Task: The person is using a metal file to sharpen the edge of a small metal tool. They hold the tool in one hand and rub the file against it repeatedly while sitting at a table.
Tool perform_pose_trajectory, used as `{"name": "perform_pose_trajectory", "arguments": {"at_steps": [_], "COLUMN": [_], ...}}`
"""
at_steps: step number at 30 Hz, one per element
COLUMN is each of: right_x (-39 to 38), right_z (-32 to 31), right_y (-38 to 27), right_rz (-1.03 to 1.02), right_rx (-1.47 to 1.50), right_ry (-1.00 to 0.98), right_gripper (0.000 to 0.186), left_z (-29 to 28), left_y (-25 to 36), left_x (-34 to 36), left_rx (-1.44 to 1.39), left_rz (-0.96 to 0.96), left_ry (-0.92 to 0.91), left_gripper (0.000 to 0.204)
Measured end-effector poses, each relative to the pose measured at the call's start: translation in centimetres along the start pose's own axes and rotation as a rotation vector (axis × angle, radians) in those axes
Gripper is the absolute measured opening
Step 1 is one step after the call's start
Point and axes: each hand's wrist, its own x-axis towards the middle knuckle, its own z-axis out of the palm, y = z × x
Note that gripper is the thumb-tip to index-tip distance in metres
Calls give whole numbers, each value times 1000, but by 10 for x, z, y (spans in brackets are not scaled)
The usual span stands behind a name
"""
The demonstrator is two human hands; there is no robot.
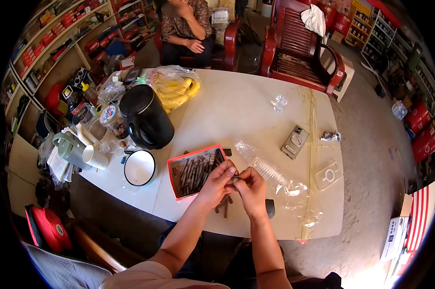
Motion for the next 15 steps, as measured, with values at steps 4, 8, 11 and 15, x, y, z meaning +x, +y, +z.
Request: {"name": "perform_pose_trajectory", "arguments": {"at_steps": [4, 8, 11, 15], "right_x": [1, 4, 4, 0], "right_z": [-6, -10, -3, -6], "right_y": [-7, -17, -27, -30], "right_rz": [102, 69, 18, -59], "right_rx": [324, 376, 317, 186], "right_ry": [23, -38, -3, 57], "right_gripper": [5, 7, 5, 7], "left_z": [3, 12, 18, 15], "left_y": [2, 0, 0, -6], "left_x": [-1, 1, 2, 6], "left_rx": [-6, -122, -220, -358], "left_rz": [-4, 3, 17, 19], "left_ry": [-90, -97, -44, -69], "left_gripper": [17, 19, 19, 20]}}
